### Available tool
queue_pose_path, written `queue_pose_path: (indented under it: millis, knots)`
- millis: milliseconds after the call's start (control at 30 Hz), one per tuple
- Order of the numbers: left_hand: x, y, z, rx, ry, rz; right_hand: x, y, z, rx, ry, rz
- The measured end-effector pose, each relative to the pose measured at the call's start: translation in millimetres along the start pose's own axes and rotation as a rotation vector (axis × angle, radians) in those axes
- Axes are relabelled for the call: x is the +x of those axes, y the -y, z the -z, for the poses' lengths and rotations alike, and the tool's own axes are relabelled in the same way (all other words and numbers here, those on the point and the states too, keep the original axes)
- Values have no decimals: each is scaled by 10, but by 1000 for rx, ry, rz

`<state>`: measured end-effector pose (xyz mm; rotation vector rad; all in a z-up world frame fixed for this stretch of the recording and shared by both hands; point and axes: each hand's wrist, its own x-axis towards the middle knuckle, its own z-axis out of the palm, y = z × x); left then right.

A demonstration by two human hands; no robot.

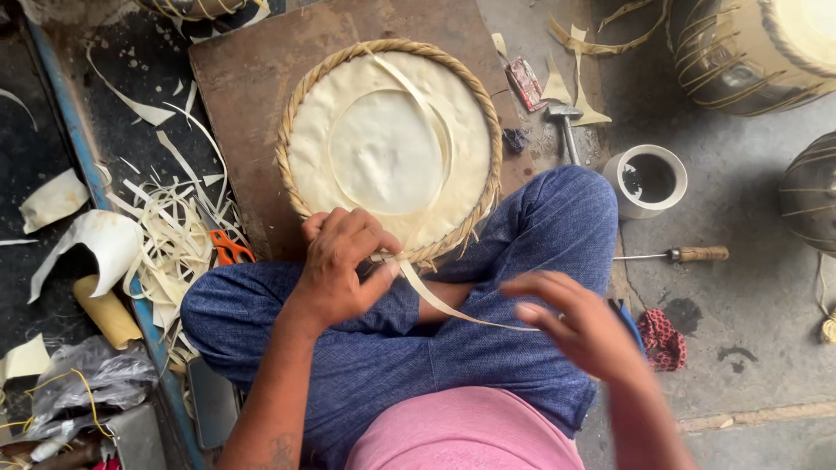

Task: The person is repairing a traditional drum by weaving a strip of material around the rim. They use a pointed tool to pull the strip through the existing weave, tightening it to secure the drumhead. The process involves repetitive pulling and adjusting of the strip around the drum's circumference.

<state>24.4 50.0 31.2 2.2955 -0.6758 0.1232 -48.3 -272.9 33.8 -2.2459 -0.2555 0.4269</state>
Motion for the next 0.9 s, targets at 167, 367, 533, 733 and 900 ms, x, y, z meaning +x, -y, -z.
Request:
queue_pose_path:
  millis: [167,367,533,733,900]
  knots:
    - [-16,1,-39,64,58,35,544,330,-760,424,170,-101]
    - [-207,47,-190,159,22,83,410,321,-635,424,230,95]
    - [-267,110,-174,138,18,126,128,-454,-84,76,-258,61]
    - [-189,39,-136,152,50,128,-467,-2592,-264,-205,-321,-732]
    - [-128,25,-63,41,144,85,-766,-3068,-931,-465,-325,-496]
